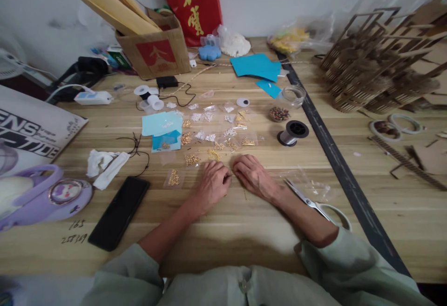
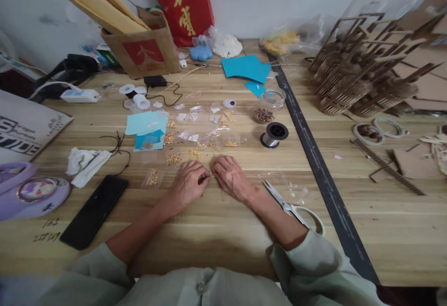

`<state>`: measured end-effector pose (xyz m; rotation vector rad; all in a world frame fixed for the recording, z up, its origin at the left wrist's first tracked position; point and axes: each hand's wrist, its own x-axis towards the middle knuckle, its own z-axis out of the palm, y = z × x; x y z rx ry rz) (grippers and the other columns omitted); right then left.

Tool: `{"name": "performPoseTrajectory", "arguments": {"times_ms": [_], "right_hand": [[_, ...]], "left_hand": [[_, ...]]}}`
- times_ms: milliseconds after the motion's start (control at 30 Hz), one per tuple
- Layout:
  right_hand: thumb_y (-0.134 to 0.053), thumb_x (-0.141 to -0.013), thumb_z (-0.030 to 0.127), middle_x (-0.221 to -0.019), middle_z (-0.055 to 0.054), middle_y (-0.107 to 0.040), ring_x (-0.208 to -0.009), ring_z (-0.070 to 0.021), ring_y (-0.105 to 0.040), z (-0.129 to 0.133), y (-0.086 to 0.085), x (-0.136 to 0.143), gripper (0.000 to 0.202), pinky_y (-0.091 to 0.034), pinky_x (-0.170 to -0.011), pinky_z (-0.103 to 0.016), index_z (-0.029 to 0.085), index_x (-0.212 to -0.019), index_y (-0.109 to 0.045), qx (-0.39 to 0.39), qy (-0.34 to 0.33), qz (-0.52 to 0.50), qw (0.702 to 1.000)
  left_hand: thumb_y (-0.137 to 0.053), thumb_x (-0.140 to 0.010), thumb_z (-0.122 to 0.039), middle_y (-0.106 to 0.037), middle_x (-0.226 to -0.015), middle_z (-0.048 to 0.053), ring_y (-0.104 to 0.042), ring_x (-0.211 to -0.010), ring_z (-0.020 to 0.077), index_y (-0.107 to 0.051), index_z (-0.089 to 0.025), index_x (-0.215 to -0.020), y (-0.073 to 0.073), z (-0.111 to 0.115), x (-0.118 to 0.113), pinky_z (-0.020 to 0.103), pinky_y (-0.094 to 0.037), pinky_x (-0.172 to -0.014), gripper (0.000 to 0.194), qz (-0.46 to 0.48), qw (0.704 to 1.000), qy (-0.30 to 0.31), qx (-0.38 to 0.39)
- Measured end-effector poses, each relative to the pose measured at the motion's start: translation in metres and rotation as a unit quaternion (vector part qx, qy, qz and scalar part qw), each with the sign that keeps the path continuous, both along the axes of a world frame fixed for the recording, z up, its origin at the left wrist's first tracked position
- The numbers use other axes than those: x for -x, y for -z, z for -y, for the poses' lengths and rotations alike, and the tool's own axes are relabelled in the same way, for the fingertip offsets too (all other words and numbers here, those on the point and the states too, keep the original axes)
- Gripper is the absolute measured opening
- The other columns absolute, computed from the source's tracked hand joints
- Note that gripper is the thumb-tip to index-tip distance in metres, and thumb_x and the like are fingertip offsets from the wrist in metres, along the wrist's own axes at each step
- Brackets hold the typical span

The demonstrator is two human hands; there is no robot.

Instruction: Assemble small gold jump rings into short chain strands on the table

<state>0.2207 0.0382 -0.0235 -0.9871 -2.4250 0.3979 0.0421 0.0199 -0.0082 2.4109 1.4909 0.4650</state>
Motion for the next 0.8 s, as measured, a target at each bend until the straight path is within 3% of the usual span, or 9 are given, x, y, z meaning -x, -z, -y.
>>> {"name": "performPoseTrajectory", "arguments": {"times_ms": [267, 533, 800], "right_hand": [[-0.039, -0.096, 0.02, -0.09, -0.01, -0.057, -0.087, -0.0215, -0.046, 0.0007, -0.0016, 0.001, 0.019, -0.04, -0.08, -0.037, 0.017, -0.088, -0.056, 0.0, -0.008, -0.005, 1.0], [-0.037, -0.096, 0.02, -0.087, -0.01, -0.055, -0.086, -0.0223, -0.043, 0.0013, -0.0029, 0.0016, 0.022, -0.039, -0.078, -0.037, 0.017, -0.085, -0.056, -0.022, 0.005, 0.04, 0.999], [-0.039, -0.095, 0.018, -0.086, -0.009, -0.054, -0.085, -0.0223, -0.042, 0.0027, -0.0053, 0.0021, 0.02, -0.039, -0.077, -0.036, 0.017, -0.083, -0.055, -0.038, 0.01, 0.069, 0.997]], "left_hand": [[-0.056, -0.084, -0.015, -0.062, -0.08, 0.005, -0.052, -0.086, 0.0217, -0.06, -0.017, -0.074, 0.0007, -0.0003, 0.0014, 0.038, -0.039, -0.082, 0.011, 0.022, 1.0, -0.002, -0.006], [-0.055, -0.078, -0.005, -0.06, -0.073, 0.003, -0.054, -0.075, 0.0168, -0.057, -0.017, -0.069, 0.0078, -0.0032, 0.0027, 0.03, -0.044, -0.071, 0.015, 0.139, 0.99, 0.006, 0.009], [-0.054, -0.078, -0.004, -0.061, -0.073, 0.004, -0.056, -0.075, 0.0171, -0.058, -0.018, -0.07, 0.0045, -0.0007, 0.0012, 0.03, -0.045, -0.072, 0.016, 0.144, 0.989, 0.03, 0.012]]}}
